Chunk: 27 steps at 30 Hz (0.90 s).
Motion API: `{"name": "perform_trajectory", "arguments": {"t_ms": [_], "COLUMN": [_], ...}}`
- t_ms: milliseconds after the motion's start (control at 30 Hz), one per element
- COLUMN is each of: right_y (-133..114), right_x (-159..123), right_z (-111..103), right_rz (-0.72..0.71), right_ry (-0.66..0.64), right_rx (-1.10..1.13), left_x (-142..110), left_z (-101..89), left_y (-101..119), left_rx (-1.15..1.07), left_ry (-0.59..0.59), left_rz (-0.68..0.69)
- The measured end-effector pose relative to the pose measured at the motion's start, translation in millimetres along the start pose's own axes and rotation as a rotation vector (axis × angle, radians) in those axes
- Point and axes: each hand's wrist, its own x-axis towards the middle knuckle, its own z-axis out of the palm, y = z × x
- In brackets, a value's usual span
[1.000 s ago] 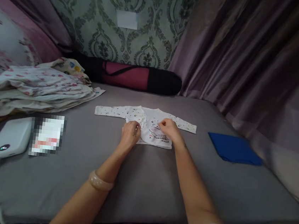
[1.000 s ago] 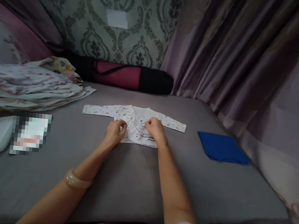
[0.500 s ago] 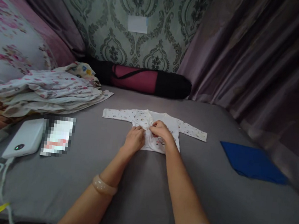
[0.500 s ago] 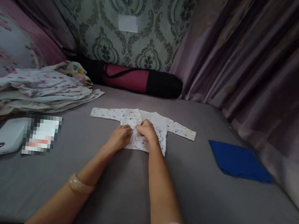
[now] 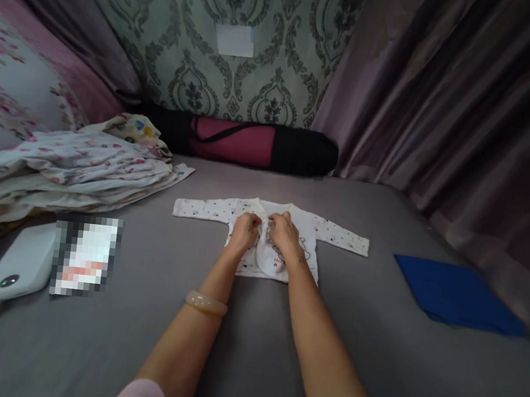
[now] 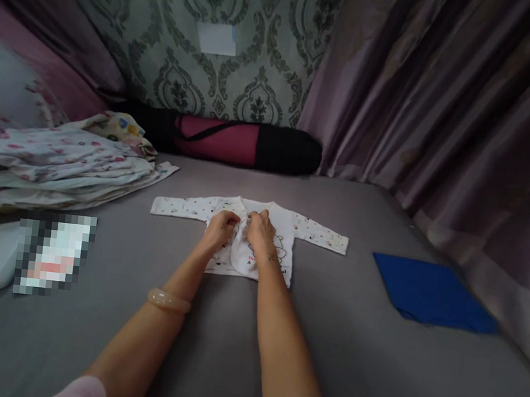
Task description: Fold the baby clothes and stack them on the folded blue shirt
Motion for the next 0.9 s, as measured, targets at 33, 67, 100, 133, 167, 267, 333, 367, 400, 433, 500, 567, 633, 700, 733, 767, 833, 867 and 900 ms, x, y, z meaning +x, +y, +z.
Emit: {"name": "perform_trajectory", "arguments": {"t_ms": [33,67,100,133,167,267,333,367,400,433,500,567,633,700,733,767,833,867,900], "right_y": [0.9,1.7,2.6,3.5,4.6,9.0,12.8,14.8,16.8,18.6,21.7,23.6,24.0,23.3,22.7,22.2,21.2,20.9,20.5], "right_x": [0.3,0.6,0.8,1.0,1.3,3.2,5.8,7.5,9.5,11.7,16.1,19.7,21.7,22.2,22.0,21.8,21.4,21.4,21.5], "right_z": [0.5,0.8,0.9,0.4,-0.5,-5.6,-8.6,-9.0,-8.6,-7.2,-2.4,3.5,8.5,11.8,12.9,13.8,15.1,15.7,16.2], "right_rz": [0.009,0.017,0.025,0.028,0.031,0.054,0.084,0.100,0.112,0.121,0.138,0.154,0.171,0.192,0.201,0.205,0.204,0.196,0.183], "right_ry": [0.001,0.008,0.020,0.031,0.040,0.052,0.064,0.076,0.087,0.094,0.097,0.096,0.088,0.080,0.081,0.086,0.112,0.126,0.134], "right_rx": [0.005,0.011,0.017,0.027,0.041,0.109,0.180,0.227,0.278,0.332,0.437,0.519,0.583,0.643,0.667,0.682,0.672,0.650,0.625], "left_x": [0.4,1.0,1.7,2.6,3.4,5.3,6.2,6.6,6.9,7.2,7.2,6.0,3.9,1.6,0.8,0.2,0.0,0.3,0.7], "left_z": [2.2,3.4,3.8,3.7,3.2,2.0,2.8,3.7,4.8,5.9,7.6,8.1,7.3,6.0,5.3,4.6,3.1,2.2,1.3], "left_y": [-2.1,-4.0,-5.7,-7.0,-8.2,-11.2,-13.3,-14.2,-15.1,-15.7,-16.2,-15.6,-14.4,-13.3,-12.9,-12.6,-12.4,-12.3,-12.1], "left_rx": [-0.004,-0.005,-0.004,0.000,0.003,0.001,-0.015,-0.022,-0.025,-0.021,0.009,0.062,0.124,0.182,0.201,0.215,0.224,0.221,0.216], "left_ry": [0.015,0.031,0.041,0.042,0.038,0.031,0.029,0.027,0.026,0.027,0.028,0.016,-0.011,-0.039,-0.051,-0.060,-0.076,-0.082,-0.092], "left_rz": [0.014,0.037,0.062,0.087,0.106,0.137,0.142,0.142,0.140,0.138,0.149,0.181,0.234,0.295,0.321,0.340,0.348,0.343,0.335]}}
